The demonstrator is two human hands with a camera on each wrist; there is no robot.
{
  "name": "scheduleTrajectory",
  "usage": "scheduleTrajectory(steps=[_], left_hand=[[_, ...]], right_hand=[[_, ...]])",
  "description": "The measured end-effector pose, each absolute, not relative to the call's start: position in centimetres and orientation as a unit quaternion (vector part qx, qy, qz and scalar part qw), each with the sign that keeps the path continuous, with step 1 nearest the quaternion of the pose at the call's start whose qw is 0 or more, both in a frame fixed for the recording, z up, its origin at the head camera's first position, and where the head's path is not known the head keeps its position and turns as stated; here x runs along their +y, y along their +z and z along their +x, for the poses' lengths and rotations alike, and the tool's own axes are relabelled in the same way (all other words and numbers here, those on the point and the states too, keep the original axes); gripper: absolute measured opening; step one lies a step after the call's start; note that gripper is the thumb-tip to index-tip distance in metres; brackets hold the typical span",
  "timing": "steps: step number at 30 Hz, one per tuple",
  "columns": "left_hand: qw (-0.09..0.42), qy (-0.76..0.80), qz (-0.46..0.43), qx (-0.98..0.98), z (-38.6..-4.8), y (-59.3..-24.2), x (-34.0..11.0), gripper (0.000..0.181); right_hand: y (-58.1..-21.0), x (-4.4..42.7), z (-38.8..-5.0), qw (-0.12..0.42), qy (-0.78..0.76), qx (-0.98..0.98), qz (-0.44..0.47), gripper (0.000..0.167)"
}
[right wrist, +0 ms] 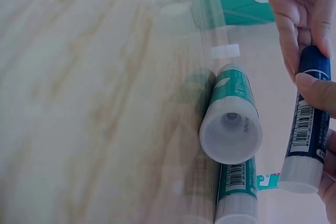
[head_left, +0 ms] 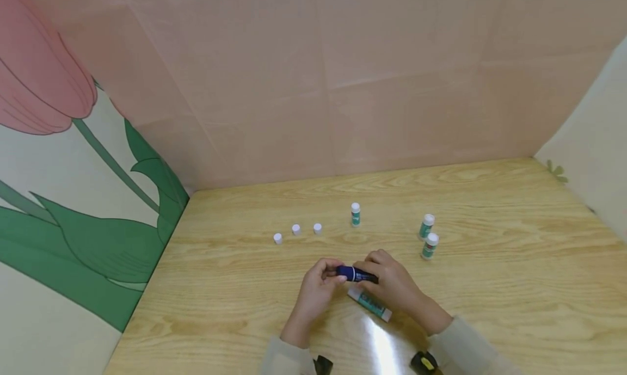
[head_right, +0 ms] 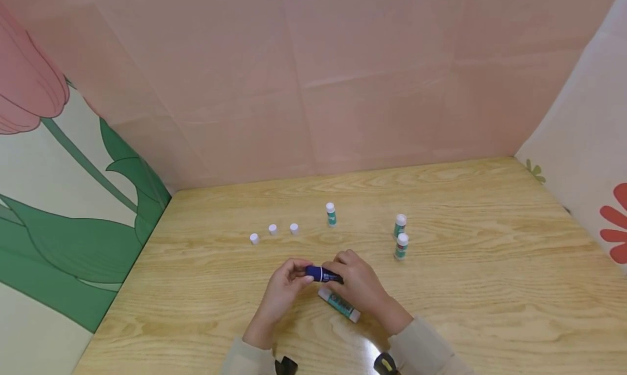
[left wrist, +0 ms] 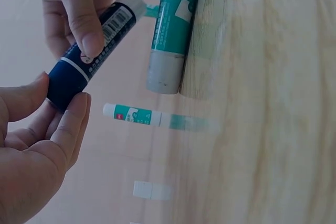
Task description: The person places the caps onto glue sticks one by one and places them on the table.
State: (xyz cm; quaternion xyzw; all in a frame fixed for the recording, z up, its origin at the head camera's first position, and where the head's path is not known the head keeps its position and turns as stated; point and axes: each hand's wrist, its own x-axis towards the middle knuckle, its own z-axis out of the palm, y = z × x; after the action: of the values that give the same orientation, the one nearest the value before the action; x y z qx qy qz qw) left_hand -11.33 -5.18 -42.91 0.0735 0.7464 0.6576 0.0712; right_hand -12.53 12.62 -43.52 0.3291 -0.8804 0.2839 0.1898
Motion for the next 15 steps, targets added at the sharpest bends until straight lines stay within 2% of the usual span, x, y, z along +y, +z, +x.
scheduleTrajectory(steps=[15], left_hand=[[0.045, 0.663, 0.065, 0.744, -11.79, -42.88, -4.93, 0.021]], right_hand=[[-43.09, 12.69, -12.67, 0.164, 0.289, -0.894, 0.301, 0.035]])
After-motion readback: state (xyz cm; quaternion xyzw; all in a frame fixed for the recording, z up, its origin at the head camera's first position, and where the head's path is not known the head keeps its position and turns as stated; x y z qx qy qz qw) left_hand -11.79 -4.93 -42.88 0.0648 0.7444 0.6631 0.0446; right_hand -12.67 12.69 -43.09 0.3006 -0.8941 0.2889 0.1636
